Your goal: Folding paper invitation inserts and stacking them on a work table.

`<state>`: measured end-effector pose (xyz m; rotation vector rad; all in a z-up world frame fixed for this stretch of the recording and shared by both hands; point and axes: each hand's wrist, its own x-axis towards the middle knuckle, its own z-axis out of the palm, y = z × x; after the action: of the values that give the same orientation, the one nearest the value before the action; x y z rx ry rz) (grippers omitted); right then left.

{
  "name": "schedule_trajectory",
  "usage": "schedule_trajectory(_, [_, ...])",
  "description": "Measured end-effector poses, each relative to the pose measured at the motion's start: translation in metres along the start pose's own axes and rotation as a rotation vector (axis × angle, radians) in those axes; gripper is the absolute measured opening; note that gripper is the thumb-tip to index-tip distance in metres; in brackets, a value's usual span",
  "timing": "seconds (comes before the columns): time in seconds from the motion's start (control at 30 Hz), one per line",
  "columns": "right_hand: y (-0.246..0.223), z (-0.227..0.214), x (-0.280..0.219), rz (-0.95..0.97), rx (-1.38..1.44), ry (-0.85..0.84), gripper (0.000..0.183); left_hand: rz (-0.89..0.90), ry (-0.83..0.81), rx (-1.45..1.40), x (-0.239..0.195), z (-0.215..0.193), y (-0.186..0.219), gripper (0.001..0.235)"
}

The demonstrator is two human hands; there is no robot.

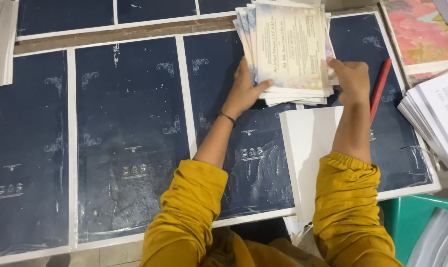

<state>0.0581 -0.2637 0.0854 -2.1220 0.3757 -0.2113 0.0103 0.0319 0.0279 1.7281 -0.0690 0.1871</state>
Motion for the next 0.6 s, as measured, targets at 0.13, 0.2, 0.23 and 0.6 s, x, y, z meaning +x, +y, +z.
schedule_trajectory(0.13, [0.009,-0.004,0.008,0.105,0.176,-0.101,0.051,-0.102,-0.008,-0.130,-0.007,-0.004,0.038,0.097])
schedule_trajectory(0.2, [0.026,-0.004,0.019,0.153,0.276,-0.130,0.051,-0.109,0.040,-0.238,-0.003,-0.002,0.033,0.086])
schedule_trajectory(0.23, [0.033,-0.003,0.026,0.157,0.314,-0.170,0.054,-0.107,0.073,-0.399,0.001,-0.002,0.026,0.075])
schedule_trajectory(0.6, [-0.031,-0.003,-0.020,0.110,0.303,-0.357,0.057,-0.136,-0.034,-0.792,0.003,-0.027,0.021,0.065])
